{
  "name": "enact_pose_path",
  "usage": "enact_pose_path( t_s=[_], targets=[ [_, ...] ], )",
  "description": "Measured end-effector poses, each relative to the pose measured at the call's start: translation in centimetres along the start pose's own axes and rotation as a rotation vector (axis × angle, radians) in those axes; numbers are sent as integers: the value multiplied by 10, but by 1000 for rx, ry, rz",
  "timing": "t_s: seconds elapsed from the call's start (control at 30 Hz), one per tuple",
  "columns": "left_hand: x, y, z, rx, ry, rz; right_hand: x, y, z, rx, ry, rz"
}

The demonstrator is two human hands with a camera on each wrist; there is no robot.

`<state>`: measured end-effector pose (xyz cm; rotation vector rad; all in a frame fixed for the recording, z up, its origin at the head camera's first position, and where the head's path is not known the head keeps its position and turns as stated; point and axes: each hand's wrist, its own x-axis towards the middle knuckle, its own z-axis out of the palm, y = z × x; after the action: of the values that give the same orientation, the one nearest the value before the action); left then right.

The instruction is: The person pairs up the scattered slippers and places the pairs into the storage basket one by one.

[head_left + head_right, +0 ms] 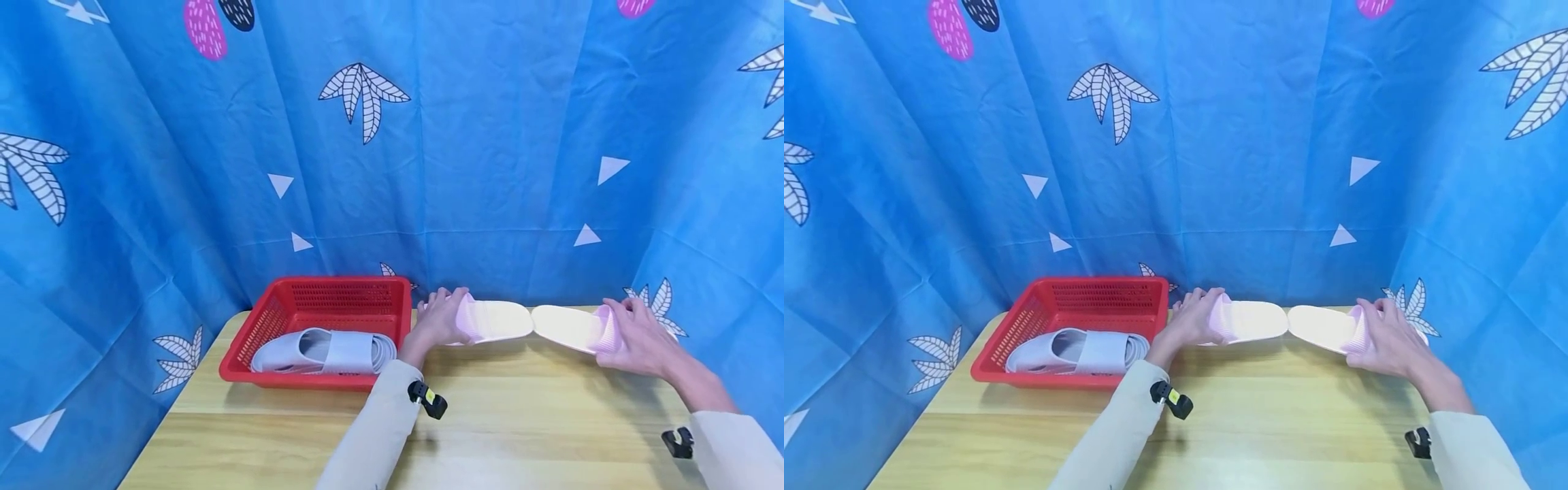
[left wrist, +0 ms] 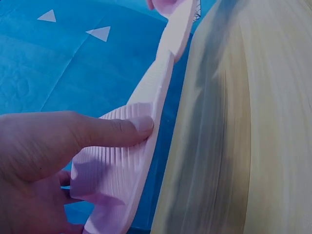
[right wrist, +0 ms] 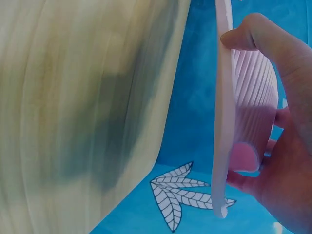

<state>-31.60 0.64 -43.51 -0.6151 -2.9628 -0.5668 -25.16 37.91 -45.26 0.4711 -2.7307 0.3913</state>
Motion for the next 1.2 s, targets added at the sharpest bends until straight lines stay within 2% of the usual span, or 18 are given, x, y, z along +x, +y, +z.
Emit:
enact_pose_path(
  t_s=[0.13, 0.43, 0.57, 0.97, 1.2],
  targets=[
    [-3, 0, -2, 8, 39, 25, -5, 3, 0, 22, 4, 33],
    [-9, 7, -15, 46, 93, 113, -13, 3, -7, 36, 58, 46],
    [-12, 9, -19, 71, 117, 120, -13, 1, -9, 40, 105, 61],
    [-30, 2, -36, 2, 230, 129, -9, -10, -18, 45, 150, 92],
    [-37, -2, -48, -1, 317, 168, -11, -17, -26, 61, 230, 107]
  ],
)
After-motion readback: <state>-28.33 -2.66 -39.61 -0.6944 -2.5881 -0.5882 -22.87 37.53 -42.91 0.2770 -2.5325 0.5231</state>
